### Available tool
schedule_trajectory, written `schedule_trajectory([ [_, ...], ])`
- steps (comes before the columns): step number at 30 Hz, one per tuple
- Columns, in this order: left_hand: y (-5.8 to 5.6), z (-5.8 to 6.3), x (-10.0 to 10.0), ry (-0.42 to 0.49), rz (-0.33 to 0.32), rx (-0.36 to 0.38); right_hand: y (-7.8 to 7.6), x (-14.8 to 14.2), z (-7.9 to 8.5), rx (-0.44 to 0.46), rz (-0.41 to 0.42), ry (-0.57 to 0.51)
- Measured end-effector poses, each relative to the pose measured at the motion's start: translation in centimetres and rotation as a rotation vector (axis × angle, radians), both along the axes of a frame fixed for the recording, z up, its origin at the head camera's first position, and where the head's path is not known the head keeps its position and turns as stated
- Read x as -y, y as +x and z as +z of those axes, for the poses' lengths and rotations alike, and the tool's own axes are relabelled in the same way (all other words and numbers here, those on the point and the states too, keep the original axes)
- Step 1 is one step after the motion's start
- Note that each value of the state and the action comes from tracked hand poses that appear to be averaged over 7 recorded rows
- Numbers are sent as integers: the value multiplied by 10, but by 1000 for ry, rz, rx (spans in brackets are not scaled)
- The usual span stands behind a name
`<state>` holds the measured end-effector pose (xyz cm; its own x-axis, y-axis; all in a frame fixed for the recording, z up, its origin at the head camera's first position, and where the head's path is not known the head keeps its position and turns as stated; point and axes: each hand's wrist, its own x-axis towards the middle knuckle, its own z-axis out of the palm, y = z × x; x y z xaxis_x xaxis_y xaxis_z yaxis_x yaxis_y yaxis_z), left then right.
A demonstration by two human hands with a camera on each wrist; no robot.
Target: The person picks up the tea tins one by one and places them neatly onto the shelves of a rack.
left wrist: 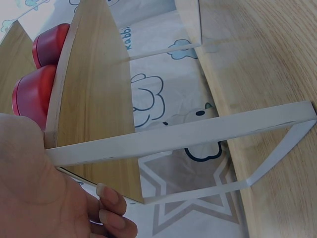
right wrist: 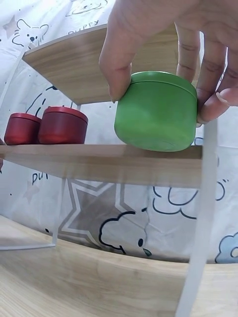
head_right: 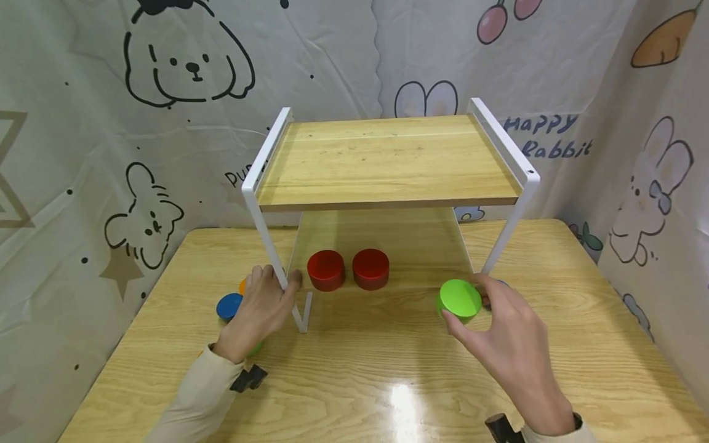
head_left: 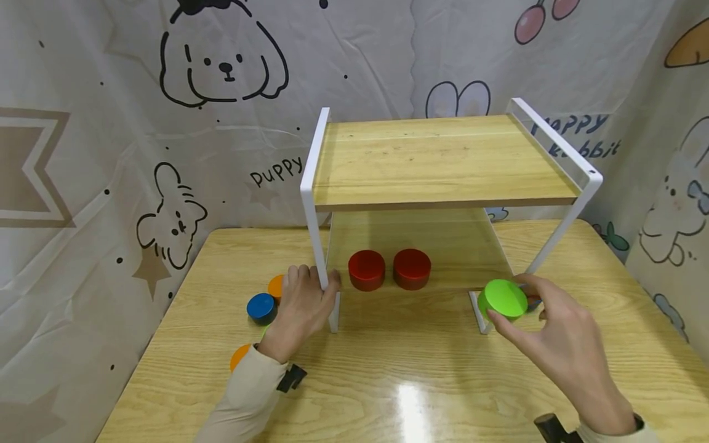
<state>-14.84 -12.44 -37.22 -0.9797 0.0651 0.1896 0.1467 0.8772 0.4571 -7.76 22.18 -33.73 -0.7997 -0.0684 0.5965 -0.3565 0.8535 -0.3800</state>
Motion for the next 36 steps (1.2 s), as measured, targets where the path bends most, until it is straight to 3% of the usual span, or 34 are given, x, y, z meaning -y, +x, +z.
schedule_trajectory([
  [36,1,1,-1,-11,8,8,-33,33,11,-67,69,28],
])
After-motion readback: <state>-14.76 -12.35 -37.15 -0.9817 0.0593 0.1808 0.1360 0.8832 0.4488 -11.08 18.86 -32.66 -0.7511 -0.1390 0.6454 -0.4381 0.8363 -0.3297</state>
